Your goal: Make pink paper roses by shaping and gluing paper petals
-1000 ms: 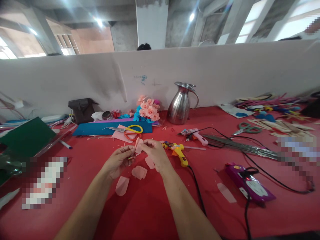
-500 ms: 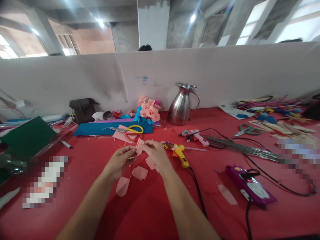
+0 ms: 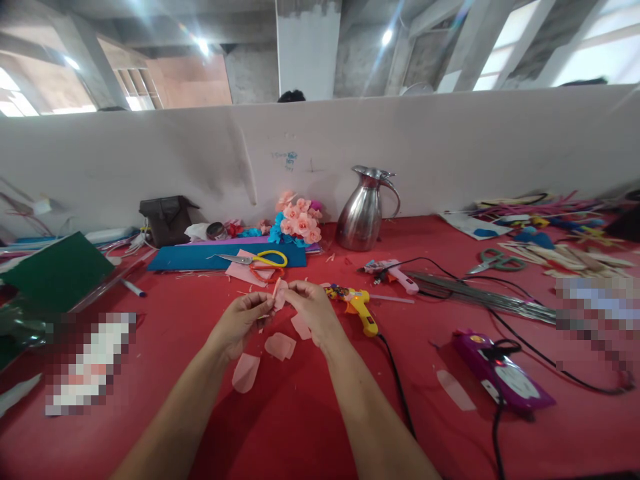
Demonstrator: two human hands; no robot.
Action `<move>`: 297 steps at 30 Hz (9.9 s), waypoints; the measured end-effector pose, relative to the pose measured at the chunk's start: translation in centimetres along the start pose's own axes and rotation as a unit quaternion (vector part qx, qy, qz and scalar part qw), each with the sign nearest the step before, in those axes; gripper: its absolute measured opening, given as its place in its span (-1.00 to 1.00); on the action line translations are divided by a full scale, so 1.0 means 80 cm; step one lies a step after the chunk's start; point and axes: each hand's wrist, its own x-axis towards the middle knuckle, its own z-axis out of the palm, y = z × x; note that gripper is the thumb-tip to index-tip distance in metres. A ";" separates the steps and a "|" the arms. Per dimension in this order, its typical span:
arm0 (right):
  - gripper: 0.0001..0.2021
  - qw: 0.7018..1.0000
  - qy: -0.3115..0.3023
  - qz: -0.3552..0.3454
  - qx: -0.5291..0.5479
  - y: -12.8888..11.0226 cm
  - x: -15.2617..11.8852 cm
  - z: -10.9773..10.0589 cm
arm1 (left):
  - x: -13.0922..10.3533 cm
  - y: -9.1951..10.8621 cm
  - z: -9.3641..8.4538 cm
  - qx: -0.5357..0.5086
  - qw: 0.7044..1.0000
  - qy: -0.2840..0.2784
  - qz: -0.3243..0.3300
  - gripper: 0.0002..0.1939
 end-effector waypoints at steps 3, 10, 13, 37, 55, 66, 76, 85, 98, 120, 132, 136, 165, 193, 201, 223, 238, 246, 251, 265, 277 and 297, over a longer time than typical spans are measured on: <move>-0.86 1.000 0.013 0.009 -0.009 0.000 0.001 0.000 | 0.000 0.001 0.000 0.002 1.000 0.001 0.004 -0.72; -0.88 1.000 0.024 0.002 -0.020 0.003 0.002 0.001 | 0.002 -0.005 -0.001 0.010 1.000 0.005 0.016 -0.72; -0.87 1.000 0.020 -0.015 -0.018 0.005 0.002 0.001 | 0.002 -0.007 0.002 0.004 1.000 0.005 0.013 -0.70; -0.84 0.999 -0.001 -0.019 -0.026 0.004 0.000 -0.002 | 0.002 0.000 -0.008 -0.068 0.995 -0.027 -0.074 -0.74; -0.84 0.999 0.001 -0.011 -0.052 -0.001 0.000 0.002 | 0.003 -0.003 -0.004 -0.095 0.995 -0.008 -0.030 -0.72; -0.83 0.996 0.022 -0.040 -0.073 0.009 0.002 -0.002 | -0.003 0.001 0.004 -0.066 0.998 0.003 -0.014 -0.73; -0.83 0.997 0.005 -0.051 -0.051 0.006 0.001 -0.002 | -0.001 0.003 -0.006 -0.071 0.995 -0.011 -0.068 -0.66; -0.86 0.997 0.012 -0.042 -0.058 0.005 0.000 0.002 | -0.001 0.001 -0.006 0.019 1.000 -0.005 -0.016 -0.70; -0.85 0.998 0.004 -0.056 -0.034 0.007 0.001 -0.002 | -0.003 0.005 -0.005 -0.034 0.998 0.022 -0.039 -0.71; -0.84 0.997 0.016 -0.043 -0.067 0.010 0.001 -0.003 | -0.004 0.002 0.000 0.047 0.997 0.049 0.037 -0.78; -0.87 0.998 0.014 -0.038 -0.056 0.006 0.001 -0.002 | -0.001 0.004 -0.003 -0.009 0.999 0.043 -0.031 -0.74; -0.87 0.998 0.010 -0.044 -0.047 0.006 0.001 -0.002 | 0.000 0.002 -0.003 0.012 0.999 0.030 -0.015 -0.72; -0.87 0.997 0.037 -0.009 -0.066 0.008 0.003 -0.001 | 0.004 -0.011 0.002 0.237 0.948 0.099 0.190 -0.83; -0.89 0.998 0.015 -0.026 -0.059 0.004 0.000 0.002 | 0.000 -0.001 -0.005 0.004 0.997 0.053 0.058 -0.83; -0.87 0.987 -0.097 -0.061 -0.109 0.026 0.000 0.015 | 0.009 -0.007 -0.012 -0.080 0.992 0.080 0.052 -0.78; -0.83 0.985 -0.096 -0.059 -0.128 0.032 0.003 0.016 | -0.001 0.006 -0.009 -0.048 0.993 0.043 0.103 -0.85; -0.82 0.984 -0.111 -0.068 -0.125 0.031 0.002 0.020 | 0.000 0.002 -0.006 -0.058 0.991 0.071 0.102 -0.78; -0.86 0.976 -0.080 -0.086 -0.182 0.026 0.002 0.014 | 0.000 0.005 -0.008 -0.019 0.993 0.050 0.105 -0.81; -0.84 0.970 -0.073 -0.103 -0.208 0.029 0.003 0.013 | 0.000 0.005 -0.011 0.007 0.989 0.044 0.140 -0.87; -0.86 0.973 -0.003 -0.171 -0.158 0.015 -0.006 0.014 | 0.007 0.000 -0.013 0.041 0.977 0.120 0.170 -0.85; -0.86 0.959 0.068 -0.167 -0.217 0.021 -0.004 0.016 | 0.007 -0.006 -0.013 0.290 0.895 0.198 0.277 -0.97; -0.79 0.996 -0.067 -0.049 0.018 0.008 -0.006 0.010 | 0.017 -0.009 -0.024 0.057 0.977 0.102 0.178 -0.89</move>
